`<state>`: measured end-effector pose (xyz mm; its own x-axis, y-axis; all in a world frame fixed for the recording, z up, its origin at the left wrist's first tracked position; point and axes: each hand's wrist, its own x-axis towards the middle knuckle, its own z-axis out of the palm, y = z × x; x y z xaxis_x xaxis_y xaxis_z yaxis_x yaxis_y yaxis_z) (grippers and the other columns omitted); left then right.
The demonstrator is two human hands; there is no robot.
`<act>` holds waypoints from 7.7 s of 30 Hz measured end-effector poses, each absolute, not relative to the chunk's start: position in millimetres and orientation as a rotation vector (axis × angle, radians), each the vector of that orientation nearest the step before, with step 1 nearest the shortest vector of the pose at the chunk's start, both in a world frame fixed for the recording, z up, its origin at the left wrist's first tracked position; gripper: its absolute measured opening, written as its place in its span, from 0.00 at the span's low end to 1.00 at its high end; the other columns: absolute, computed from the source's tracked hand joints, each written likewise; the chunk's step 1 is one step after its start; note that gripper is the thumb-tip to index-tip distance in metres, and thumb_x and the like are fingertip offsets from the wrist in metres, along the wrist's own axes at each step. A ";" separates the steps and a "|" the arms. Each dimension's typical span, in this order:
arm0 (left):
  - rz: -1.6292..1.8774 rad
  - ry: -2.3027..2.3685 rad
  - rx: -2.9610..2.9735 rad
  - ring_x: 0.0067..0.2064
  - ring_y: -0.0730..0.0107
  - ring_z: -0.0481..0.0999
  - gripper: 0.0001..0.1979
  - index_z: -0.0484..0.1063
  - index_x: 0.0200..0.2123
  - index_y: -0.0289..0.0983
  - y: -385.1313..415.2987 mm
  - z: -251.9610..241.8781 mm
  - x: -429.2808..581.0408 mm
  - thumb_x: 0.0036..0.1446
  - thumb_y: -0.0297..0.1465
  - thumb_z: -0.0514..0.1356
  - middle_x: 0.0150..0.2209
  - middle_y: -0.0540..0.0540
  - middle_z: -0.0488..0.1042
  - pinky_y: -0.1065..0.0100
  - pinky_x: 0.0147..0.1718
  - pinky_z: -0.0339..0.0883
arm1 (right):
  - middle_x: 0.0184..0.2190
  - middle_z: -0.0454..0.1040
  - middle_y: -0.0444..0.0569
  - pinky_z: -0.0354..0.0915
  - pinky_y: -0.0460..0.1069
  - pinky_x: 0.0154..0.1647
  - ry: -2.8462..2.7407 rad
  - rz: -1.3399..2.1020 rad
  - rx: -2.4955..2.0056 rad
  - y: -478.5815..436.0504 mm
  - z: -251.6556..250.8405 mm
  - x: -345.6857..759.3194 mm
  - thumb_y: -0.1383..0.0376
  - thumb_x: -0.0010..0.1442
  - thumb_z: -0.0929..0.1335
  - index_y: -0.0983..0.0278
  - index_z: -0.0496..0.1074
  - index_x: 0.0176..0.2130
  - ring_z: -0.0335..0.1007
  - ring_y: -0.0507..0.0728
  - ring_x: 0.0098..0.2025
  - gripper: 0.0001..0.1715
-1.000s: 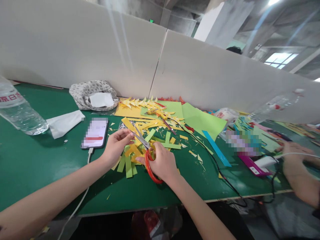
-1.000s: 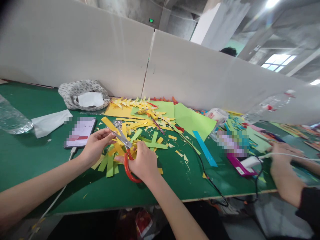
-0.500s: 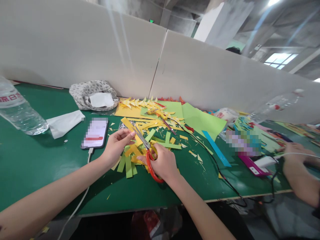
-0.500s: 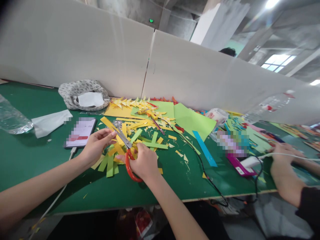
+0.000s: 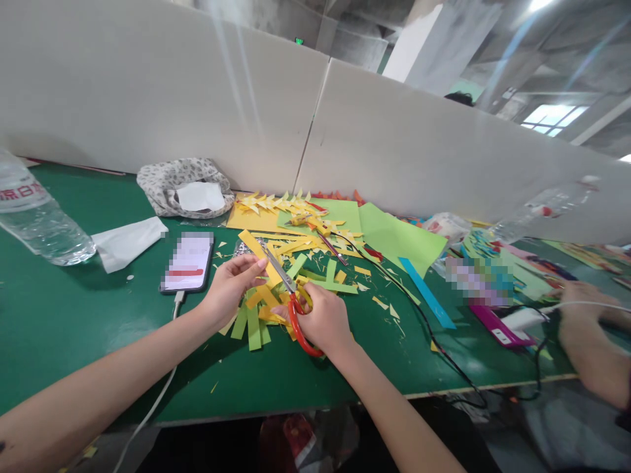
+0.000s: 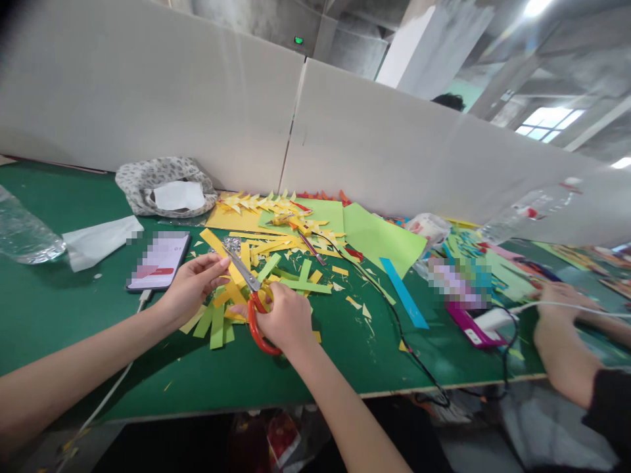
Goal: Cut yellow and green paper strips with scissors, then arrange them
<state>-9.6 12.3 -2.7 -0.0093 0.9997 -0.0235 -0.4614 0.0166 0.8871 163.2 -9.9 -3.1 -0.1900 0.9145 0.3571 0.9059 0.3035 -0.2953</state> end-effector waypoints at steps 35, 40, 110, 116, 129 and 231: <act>1.208 0.824 0.908 0.26 0.80 0.70 0.06 0.74 0.26 0.36 11.3 -5.9 -7.6 0.44 0.32 0.65 0.24 0.52 0.72 0.77 0.28 0.66 | 0.19 0.64 0.42 0.46 0.44 0.22 -2.177 0.025 -1.609 -13.4 3.8 163.9 0.45 0.49 0.63 0.62 0.59 0.24 0.59 0.49 0.20 0.23; 1.208 0.804 0.881 0.26 0.81 0.70 0.06 0.73 0.26 0.35 11.0 -5.6 -7.6 0.44 0.31 0.65 0.24 0.52 0.72 0.79 0.28 0.66 | 0.18 0.63 0.42 0.45 0.44 0.21 -2.169 0.011 -1.611 -13.6 3.9 162.6 0.45 0.50 0.62 0.63 0.59 0.22 0.58 0.49 0.20 0.24; 1.038 0.784 0.954 0.25 0.80 0.70 0.07 0.71 0.26 0.34 4.2 -8.5 -4.0 0.44 0.30 0.65 0.24 0.53 0.71 0.76 0.28 0.65 | 0.17 0.62 0.42 0.46 0.44 0.21 -2.048 0.073 -1.615 -11.2 8.5 164.4 0.47 0.47 0.63 0.62 0.58 0.21 0.57 0.50 0.20 0.22; 1.062 0.902 1.050 0.25 0.77 0.71 0.10 0.67 0.29 0.36 11.5 0.6 -11.7 0.44 0.32 0.64 0.24 0.53 0.71 0.73 0.28 0.66 | 0.17 0.63 0.40 0.48 0.43 0.20 -1.921 0.196 -1.751 3.7 18.9 186.6 0.46 0.48 0.62 0.60 0.62 0.25 0.56 0.50 0.19 0.20; 0.958 1.288 1.954 0.21 0.72 0.66 0.09 0.60 0.40 0.40 10.4 -0.7 -18.0 0.55 0.34 0.51 0.19 0.56 0.64 0.71 0.20 0.56 | 0.22 0.70 0.44 0.51 0.45 0.22 -1.808 0.002 -1.920 40.1 38.6 208.4 0.52 0.49 0.63 0.60 0.67 0.28 0.63 0.54 0.24 0.15; 1.186 1.236 1.327 0.40 0.64 0.72 0.09 0.73 0.25 0.37 8.6 2.4 -8.1 0.46 0.38 0.61 0.35 0.45 0.75 0.68 0.38 0.64 | 0.21 0.62 0.35 0.71 0.49 0.34 -0.945 1.280 -1.049 28.4 2.4 187.5 0.66 0.36 0.75 0.63 0.60 0.25 0.70 0.50 0.23 0.21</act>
